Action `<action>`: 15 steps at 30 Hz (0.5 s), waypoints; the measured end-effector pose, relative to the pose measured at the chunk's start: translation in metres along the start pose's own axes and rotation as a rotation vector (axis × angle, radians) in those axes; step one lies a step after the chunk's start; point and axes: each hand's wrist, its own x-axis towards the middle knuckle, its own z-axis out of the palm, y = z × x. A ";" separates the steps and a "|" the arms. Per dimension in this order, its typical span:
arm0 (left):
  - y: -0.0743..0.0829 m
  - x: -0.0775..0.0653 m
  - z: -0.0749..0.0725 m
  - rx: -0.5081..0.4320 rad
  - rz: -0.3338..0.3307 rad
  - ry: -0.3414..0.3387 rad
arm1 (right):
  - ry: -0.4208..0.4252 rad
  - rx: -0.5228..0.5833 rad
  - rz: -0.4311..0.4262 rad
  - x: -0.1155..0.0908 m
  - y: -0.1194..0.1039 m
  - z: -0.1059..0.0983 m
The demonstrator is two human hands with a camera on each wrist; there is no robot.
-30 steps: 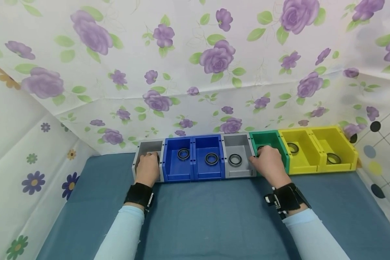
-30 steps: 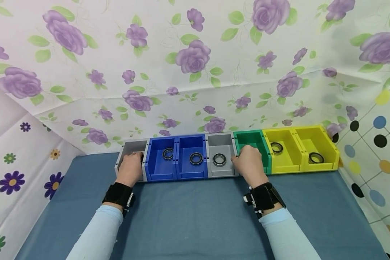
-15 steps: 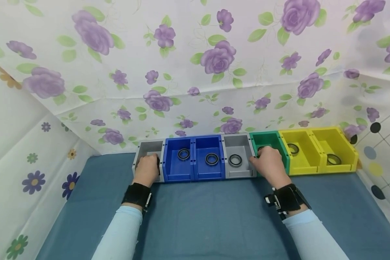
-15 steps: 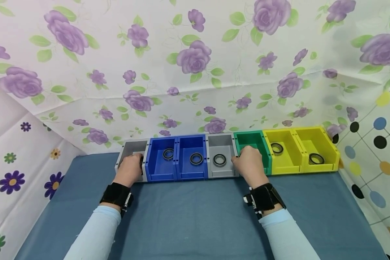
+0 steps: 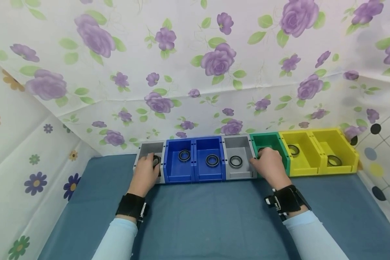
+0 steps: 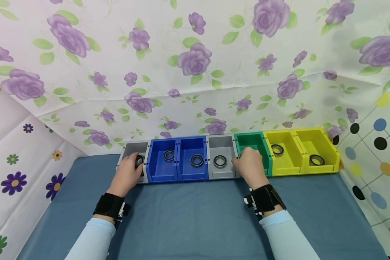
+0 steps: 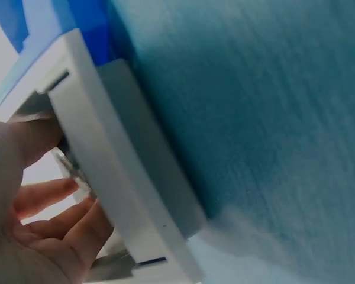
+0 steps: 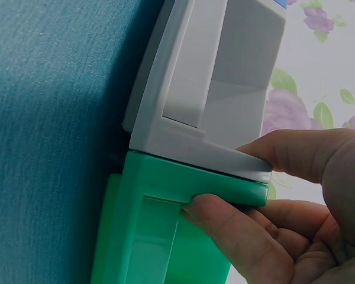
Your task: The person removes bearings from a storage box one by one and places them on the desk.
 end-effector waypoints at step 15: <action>0.024 -0.030 -0.030 -0.150 0.022 0.228 | -0.013 0.008 0.014 0.000 0.000 -0.001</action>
